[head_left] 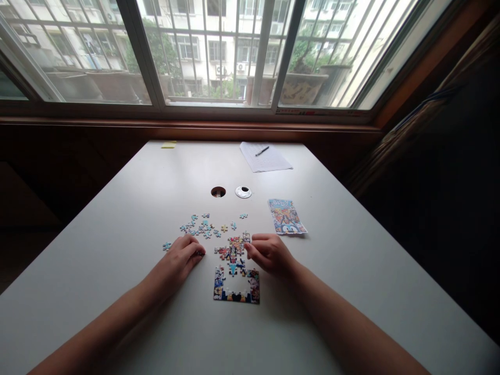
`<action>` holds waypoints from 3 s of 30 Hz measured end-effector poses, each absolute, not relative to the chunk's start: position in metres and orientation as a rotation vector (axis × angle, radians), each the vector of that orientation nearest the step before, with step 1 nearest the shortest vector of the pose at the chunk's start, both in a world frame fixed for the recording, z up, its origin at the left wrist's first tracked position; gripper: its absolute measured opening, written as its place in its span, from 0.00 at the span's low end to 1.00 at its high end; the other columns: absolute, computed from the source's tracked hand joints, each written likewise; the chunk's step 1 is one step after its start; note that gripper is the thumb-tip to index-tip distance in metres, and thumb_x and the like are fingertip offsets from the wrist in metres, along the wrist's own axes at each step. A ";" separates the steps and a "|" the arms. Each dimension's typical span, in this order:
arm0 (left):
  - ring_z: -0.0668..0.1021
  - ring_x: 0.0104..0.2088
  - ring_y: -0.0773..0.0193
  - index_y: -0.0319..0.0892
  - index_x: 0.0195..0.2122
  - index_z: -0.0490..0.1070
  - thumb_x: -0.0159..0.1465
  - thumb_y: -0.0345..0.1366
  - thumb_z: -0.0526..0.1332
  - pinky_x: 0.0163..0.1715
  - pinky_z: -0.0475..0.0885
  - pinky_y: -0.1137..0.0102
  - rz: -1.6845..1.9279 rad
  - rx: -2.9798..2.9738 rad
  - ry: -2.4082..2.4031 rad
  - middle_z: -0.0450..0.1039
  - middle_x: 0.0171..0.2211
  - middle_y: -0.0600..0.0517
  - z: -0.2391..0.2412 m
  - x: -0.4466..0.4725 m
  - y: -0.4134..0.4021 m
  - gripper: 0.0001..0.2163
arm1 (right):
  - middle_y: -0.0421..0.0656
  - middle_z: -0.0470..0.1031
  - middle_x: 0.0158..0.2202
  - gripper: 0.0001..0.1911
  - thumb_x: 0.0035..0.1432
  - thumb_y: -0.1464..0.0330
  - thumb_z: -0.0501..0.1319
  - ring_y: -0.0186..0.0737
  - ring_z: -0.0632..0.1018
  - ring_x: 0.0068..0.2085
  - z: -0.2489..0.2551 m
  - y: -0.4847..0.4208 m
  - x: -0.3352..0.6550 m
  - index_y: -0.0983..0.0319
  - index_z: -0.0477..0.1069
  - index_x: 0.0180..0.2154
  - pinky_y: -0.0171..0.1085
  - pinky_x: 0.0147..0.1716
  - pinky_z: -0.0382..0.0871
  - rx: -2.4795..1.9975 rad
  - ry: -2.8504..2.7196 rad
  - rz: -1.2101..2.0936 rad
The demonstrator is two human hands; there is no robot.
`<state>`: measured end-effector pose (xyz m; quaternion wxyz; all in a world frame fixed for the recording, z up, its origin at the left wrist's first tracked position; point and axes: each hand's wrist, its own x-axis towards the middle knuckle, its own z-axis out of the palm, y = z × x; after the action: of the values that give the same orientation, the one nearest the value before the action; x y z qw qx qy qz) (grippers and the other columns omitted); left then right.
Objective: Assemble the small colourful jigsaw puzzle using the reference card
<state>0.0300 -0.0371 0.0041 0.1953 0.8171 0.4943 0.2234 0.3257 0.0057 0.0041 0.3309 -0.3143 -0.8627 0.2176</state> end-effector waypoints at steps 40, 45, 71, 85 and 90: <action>0.82 0.38 0.60 0.46 0.42 0.74 0.64 0.38 0.63 0.41 0.76 0.65 0.735 1.912 1.454 0.81 0.37 0.53 0.015 0.065 0.005 0.07 | 0.38 0.60 0.21 0.25 0.71 0.65 0.53 0.30 0.63 0.23 0.000 0.007 0.327 0.63 0.67 0.20 0.34 0.26 0.54 -0.830 -2.255 0.592; 0.82 0.38 0.60 0.47 0.44 0.74 0.65 0.38 0.62 0.42 0.76 0.65 0.740 1.939 1.467 0.80 0.37 0.53 0.014 0.067 0.003 0.07 | 0.37 0.60 0.21 0.25 0.70 0.65 0.53 0.30 0.63 0.23 0.001 0.007 0.326 0.63 0.68 0.20 0.34 0.26 0.53 -0.831 -2.252 0.582; 0.80 0.38 0.60 0.45 0.43 0.74 0.66 0.35 0.61 0.41 0.77 0.63 0.810 2.108 1.378 0.78 0.39 0.51 0.006 0.065 0.002 0.06 | 0.38 0.60 0.21 0.26 0.71 0.64 0.52 0.31 0.62 0.23 0.003 0.006 0.327 0.62 0.68 0.20 0.34 0.26 0.55 -0.839 -2.257 0.578; 0.73 0.44 0.56 0.47 0.49 0.76 0.69 0.31 0.58 0.41 0.73 0.61 0.715 2.706 1.191 0.75 0.42 0.47 0.008 0.046 0.001 0.10 | 0.37 0.59 0.21 0.25 0.71 0.65 0.52 0.31 0.62 0.23 0.001 0.006 0.326 0.62 0.67 0.20 0.34 0.25 0.54 -0.833 -2.270 0.553; 0.72 0.47 0.54 0.50 0.54 0.74 0.69 0.35 0.61 0.45 0.74 0.59 0.623 2.787 1.157 0.74 0.45 0.47 0.009 0.038 -0.006 0.13 | 0.39 0.62 0.23 0.21 0.70 0.66 0.54 0.33 0.63 0.26 0.003 0.007 0.323 0.61 0.69 0.23 0.36 0.28 0.56 -0.822 -2.314 0.419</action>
<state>0.0376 -0.0056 0.0093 0.0303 0.9040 0.3755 0.2020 0.3227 0.0071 0.0027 0.3193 -0.3127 -0.8802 0.1595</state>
